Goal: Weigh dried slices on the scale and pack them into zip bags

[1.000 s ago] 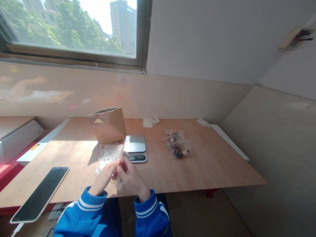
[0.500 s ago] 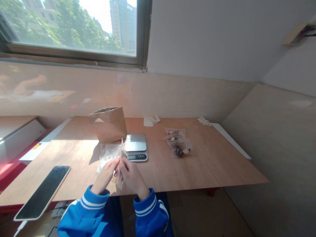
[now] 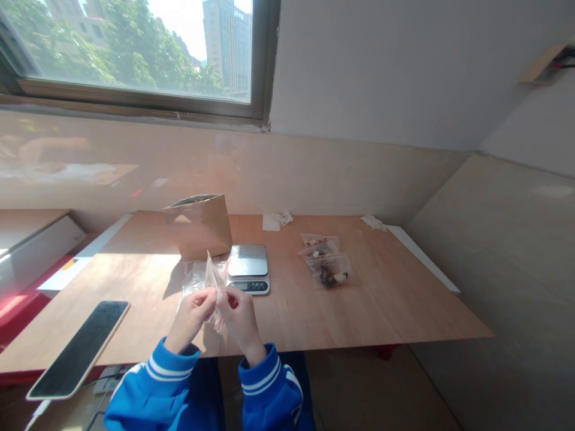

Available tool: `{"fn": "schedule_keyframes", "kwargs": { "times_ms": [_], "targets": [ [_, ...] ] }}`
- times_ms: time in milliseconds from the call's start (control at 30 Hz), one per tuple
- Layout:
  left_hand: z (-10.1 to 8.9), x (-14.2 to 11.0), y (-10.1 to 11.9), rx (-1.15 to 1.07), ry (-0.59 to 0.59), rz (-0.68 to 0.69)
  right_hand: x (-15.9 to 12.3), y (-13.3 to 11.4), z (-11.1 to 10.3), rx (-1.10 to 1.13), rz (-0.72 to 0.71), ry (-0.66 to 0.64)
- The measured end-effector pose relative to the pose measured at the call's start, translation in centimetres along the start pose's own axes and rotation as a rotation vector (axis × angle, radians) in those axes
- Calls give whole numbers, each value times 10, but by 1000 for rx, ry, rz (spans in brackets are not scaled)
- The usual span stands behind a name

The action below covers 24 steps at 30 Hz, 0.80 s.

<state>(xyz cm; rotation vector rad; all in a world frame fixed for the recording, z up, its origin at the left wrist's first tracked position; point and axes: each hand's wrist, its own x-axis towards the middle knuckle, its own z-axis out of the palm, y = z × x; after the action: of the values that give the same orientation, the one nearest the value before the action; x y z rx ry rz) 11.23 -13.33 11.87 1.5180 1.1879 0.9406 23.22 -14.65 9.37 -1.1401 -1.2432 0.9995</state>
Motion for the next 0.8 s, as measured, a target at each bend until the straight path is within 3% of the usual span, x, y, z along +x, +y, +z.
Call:
{"fn": "schedule_keyframes", "kwargs": {
  "times_ms": [167,267,400,467,567,633,667,800],
  "targets": [
    [-20,-2,-3,48,109,-7,5,6,-24,31,26,312],
    [-36,1,-8,66,-13,-25,1,-2,-28,115,28,282],
    [-47,8,-19,-116,-111,-184,-9,-26,-12,393,99,244],
    [-41,8,-24,-260,-82,-258,-11,-36,-3,625,164,238],
    [-17,4,-27,-492,51,-277,-12,-40,5,857,246,210],
    [2,0,-27,-696,115,-224,-11,-35,7,779,237,175],
    [10,-2,-26,-774,85,-246,-11,-31,7,671,207,159],
    [21,-5,-25,-814,10,-378,-10,-15,1,89,10,194]
  ]
}}
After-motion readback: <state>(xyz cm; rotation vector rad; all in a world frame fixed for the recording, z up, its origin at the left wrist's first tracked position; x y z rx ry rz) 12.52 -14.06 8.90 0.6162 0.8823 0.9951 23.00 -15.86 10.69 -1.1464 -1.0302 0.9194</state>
